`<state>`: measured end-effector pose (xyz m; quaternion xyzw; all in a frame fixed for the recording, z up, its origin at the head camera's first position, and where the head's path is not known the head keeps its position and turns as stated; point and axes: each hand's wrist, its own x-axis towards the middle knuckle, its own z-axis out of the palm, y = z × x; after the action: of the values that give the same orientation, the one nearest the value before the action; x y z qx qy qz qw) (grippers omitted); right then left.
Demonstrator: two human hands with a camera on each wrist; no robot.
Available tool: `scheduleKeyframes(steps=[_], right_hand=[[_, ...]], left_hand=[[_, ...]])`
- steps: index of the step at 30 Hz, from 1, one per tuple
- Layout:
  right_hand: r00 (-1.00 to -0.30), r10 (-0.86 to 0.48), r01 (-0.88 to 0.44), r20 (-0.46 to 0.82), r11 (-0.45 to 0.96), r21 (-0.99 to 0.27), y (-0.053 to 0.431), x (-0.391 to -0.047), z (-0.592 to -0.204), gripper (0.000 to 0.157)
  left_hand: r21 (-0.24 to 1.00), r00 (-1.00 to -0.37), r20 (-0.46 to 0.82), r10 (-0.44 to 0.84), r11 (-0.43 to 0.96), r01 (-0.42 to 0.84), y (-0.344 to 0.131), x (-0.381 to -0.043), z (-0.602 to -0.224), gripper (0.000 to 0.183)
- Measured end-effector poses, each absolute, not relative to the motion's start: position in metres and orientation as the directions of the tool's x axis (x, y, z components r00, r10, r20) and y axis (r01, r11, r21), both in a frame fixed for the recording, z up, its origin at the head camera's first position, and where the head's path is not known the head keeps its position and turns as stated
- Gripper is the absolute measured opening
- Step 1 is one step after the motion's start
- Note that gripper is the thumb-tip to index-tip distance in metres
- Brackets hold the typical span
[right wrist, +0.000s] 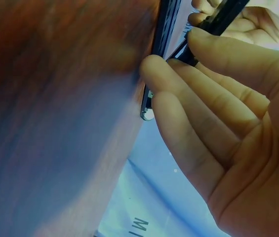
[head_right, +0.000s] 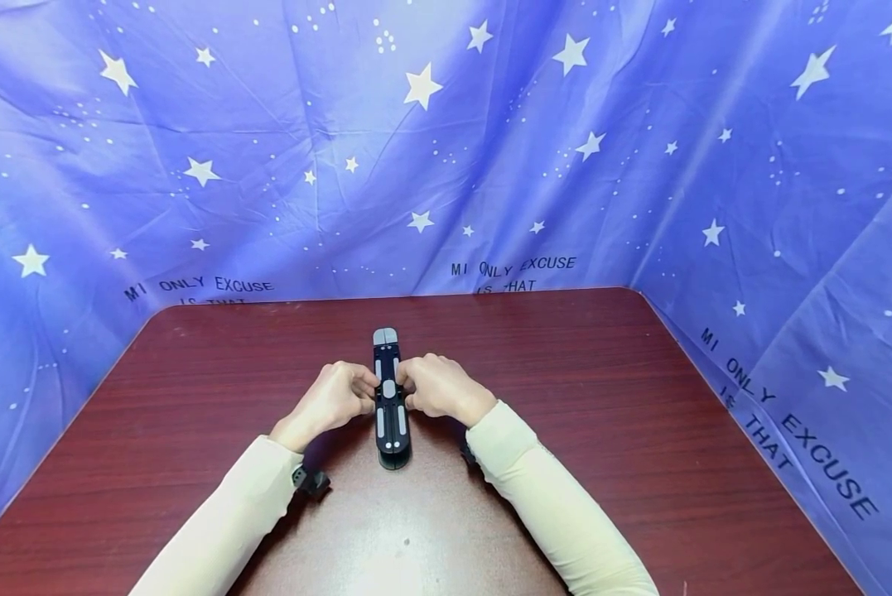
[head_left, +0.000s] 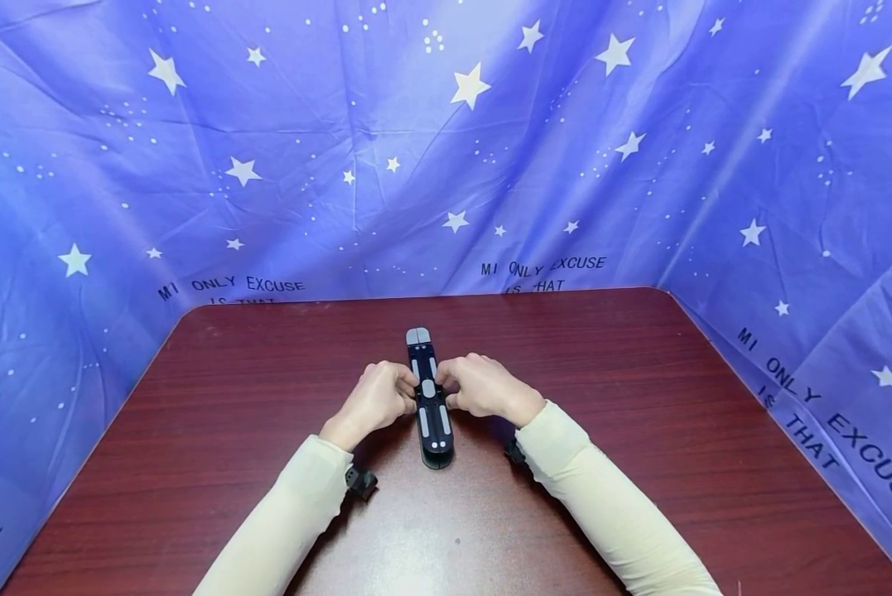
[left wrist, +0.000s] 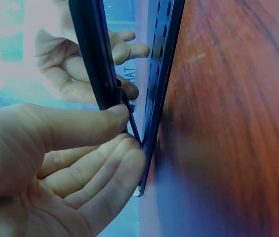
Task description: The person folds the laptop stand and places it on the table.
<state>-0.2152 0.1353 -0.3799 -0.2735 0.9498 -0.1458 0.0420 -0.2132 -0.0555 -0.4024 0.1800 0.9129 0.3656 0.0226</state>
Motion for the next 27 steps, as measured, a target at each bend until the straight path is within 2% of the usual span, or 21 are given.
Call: scheduleKeyframes(steps=[13, 27], right_hand=[[-0.835, -0.549, -0.523, -0.024, 0.808, -0.272, 0.1352, -0.215, -0.3825, 0.028], [-0.837, -0.544, -0.511, -0.064, 0.817, -0.267, 0.1353, -0.2132, -0.3806, 0.031]], left_hand=[[0.604, -0.929, 0.082, 0.36, 0.724, 0.334, -0.0531, -0.2113, -0.405, 0.025], [0.594, -0.929, 0.043, 0.367, 0.739, 0.319, -0.0529, -0.2102, -0.4052, 0.024]])
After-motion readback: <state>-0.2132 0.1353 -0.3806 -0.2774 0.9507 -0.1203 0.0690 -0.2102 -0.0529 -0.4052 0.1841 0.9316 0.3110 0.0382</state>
